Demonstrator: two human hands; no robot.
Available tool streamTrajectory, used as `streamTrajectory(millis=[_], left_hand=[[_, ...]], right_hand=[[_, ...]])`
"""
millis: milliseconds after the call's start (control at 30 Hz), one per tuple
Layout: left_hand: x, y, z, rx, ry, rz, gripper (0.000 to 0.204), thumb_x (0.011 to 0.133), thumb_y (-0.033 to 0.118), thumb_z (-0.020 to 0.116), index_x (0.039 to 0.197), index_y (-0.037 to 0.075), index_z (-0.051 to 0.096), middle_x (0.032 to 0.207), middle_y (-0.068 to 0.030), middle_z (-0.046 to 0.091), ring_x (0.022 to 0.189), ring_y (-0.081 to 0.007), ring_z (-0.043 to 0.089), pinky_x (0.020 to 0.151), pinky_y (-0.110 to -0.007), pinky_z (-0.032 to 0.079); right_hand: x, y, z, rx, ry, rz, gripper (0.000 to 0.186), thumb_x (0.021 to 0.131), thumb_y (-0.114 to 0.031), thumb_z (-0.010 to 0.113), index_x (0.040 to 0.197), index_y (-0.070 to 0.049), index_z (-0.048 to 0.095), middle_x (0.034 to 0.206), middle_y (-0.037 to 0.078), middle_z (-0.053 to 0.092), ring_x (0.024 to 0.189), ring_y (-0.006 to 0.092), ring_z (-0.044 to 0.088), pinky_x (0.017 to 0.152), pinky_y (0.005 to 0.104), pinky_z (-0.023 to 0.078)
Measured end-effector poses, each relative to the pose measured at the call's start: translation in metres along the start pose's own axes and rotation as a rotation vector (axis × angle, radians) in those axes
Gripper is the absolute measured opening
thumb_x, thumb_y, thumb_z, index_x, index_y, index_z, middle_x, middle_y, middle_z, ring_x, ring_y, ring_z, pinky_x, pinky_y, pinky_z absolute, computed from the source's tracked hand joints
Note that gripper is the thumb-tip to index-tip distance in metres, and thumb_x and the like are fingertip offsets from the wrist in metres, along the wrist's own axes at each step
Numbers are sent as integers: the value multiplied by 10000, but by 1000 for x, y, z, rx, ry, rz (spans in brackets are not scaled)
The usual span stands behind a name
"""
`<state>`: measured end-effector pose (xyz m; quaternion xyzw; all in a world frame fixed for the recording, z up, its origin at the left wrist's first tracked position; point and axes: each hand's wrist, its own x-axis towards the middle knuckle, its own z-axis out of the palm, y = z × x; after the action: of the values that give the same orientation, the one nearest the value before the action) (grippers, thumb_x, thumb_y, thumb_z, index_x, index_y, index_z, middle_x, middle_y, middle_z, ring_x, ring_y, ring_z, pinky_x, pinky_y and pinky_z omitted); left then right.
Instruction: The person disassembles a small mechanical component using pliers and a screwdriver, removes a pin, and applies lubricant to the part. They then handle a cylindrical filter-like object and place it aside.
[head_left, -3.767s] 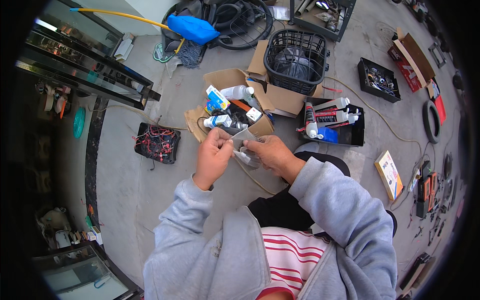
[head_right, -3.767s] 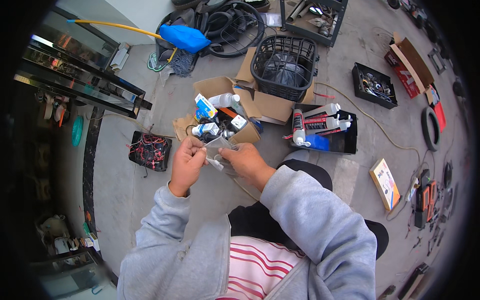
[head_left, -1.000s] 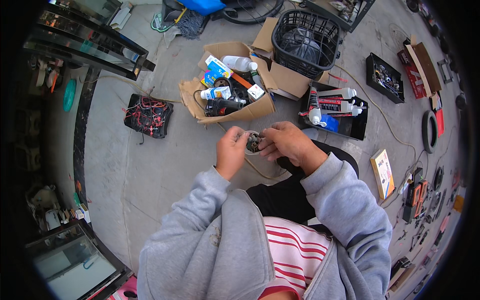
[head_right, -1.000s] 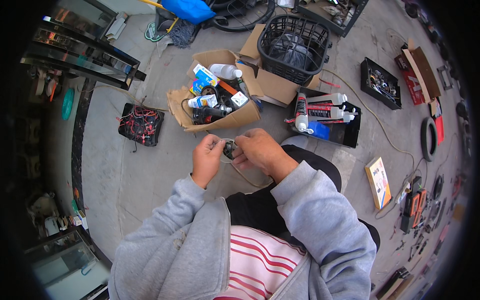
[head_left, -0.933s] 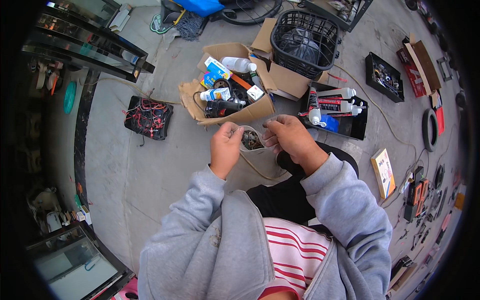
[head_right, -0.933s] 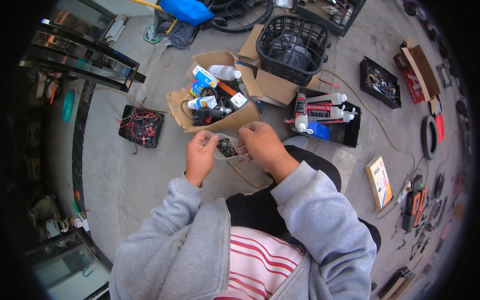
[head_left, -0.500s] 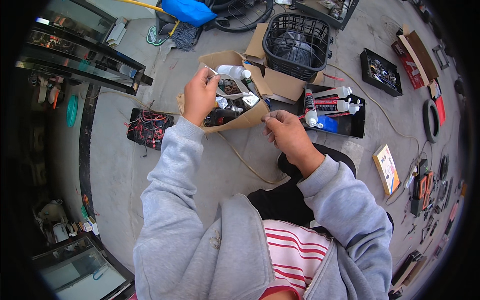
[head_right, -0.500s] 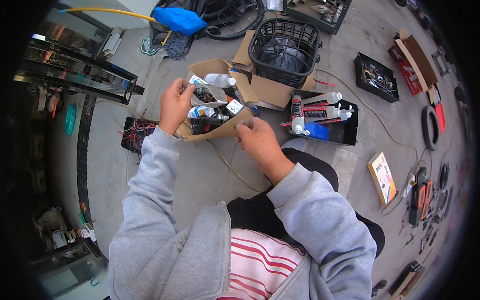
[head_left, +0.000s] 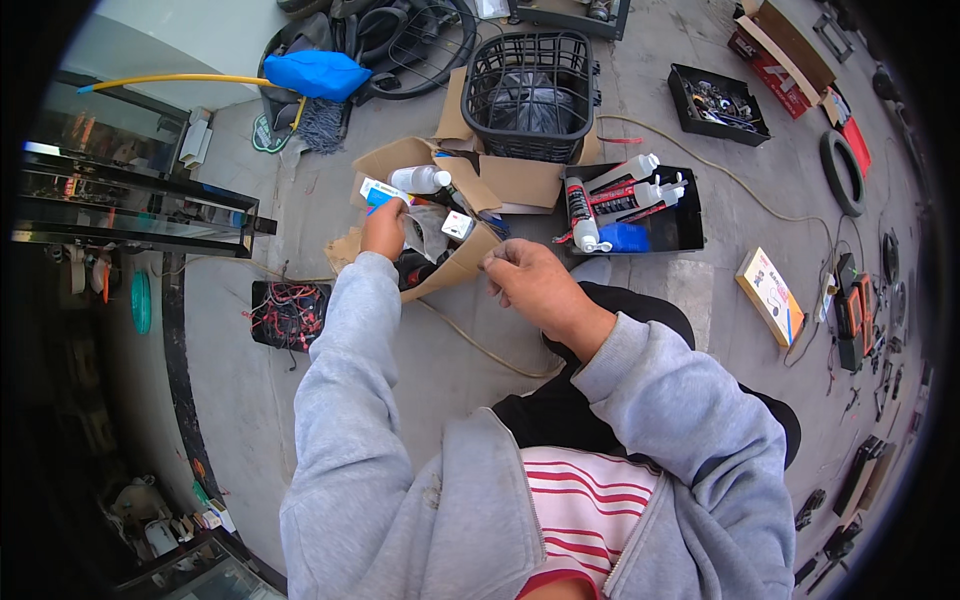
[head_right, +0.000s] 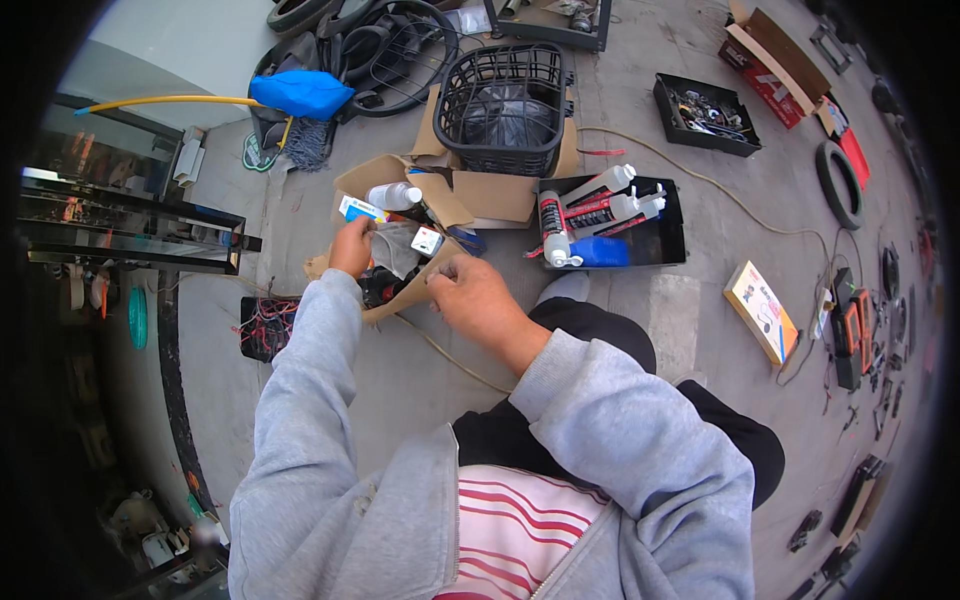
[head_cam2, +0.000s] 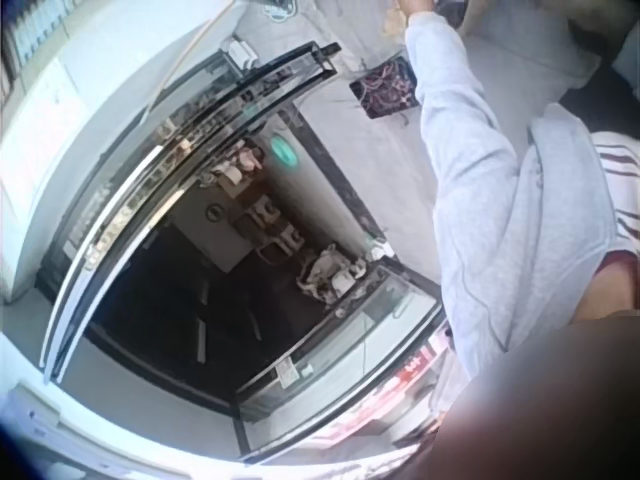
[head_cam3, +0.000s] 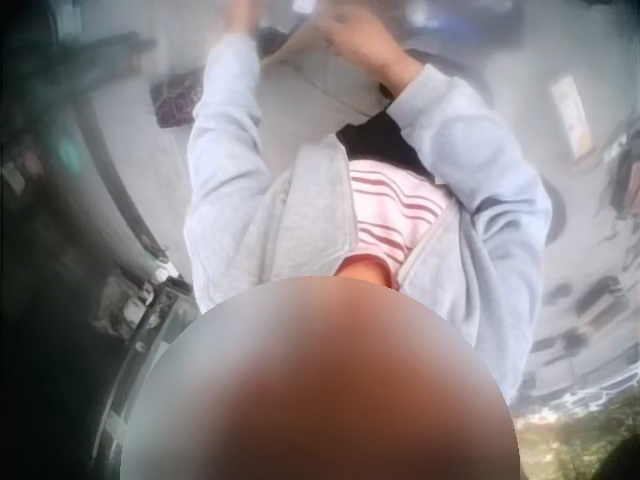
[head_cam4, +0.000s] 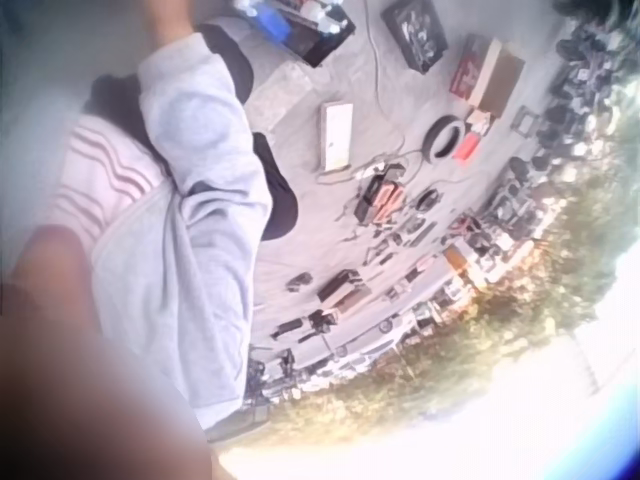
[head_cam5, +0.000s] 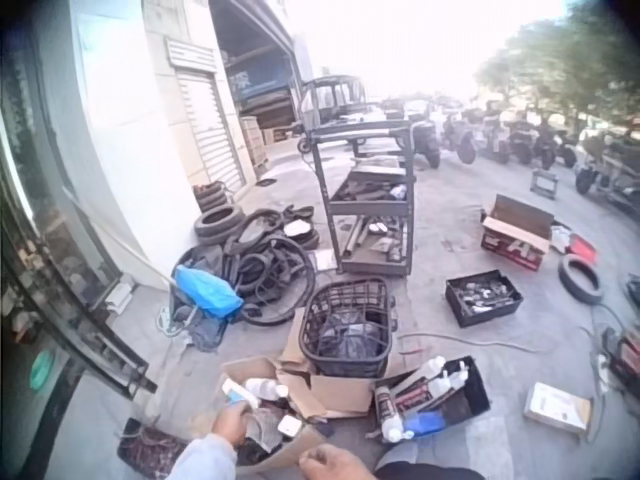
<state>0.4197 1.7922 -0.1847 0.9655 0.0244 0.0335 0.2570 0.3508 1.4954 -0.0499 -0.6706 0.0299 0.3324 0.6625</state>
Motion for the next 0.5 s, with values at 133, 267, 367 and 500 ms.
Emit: streamTrajectory(millis=[133, 267, 367, 500], left_hand=[[8, 4, -11, -136, 131, -176, 266, 871, 60, 579, 1136, 71, 570, 977, -162, 664, 912, -369, 631, 780, -431, 487], [-2, 37, -38, -439, 159, -220, 321, 891, 81, 584, 1197, -3, 530, 1016, -135, 658, 885, -244, 641, 765, -366, 511], [-41, 71, -49, -658, 165, -227, 282, 927, 117, 575, 1178, -8, 544, 1000, -95, 649, 843, -143, 617, 698, -272, 504], [-95, 108, -51, -766, 105, -210, 228, 967, 125, 534, 1163, 10, 556, 982, -63, 648, 799, -99, 595, 645, -228, 476]], right_hand=[[-6, -6, -7, -84, 44, -62, 243, 931, -184, 553, 1008, 42, 602, 785, 55, 610, 662, 103, 551, 621, 246, 472], [-22, -17, -31, 160, 180, -362, 212, 957, -150, 515, 1044, 27, 595, 787, 34, 598, 652, 85, 535, 593, 226, 449], [-62, -15, -73, 436, 291, -652, 184, 979, -124, 492, 1064, 9, 588, 764, 20, 579, 633, 58, 495, 555, 193, 395], [-154, 31, -145, 492, 702, -709, 180, 987, -154, 483, 1066, -32, 589, 772, 14, 568, 594, 54, 480, 504, 188, 378]])
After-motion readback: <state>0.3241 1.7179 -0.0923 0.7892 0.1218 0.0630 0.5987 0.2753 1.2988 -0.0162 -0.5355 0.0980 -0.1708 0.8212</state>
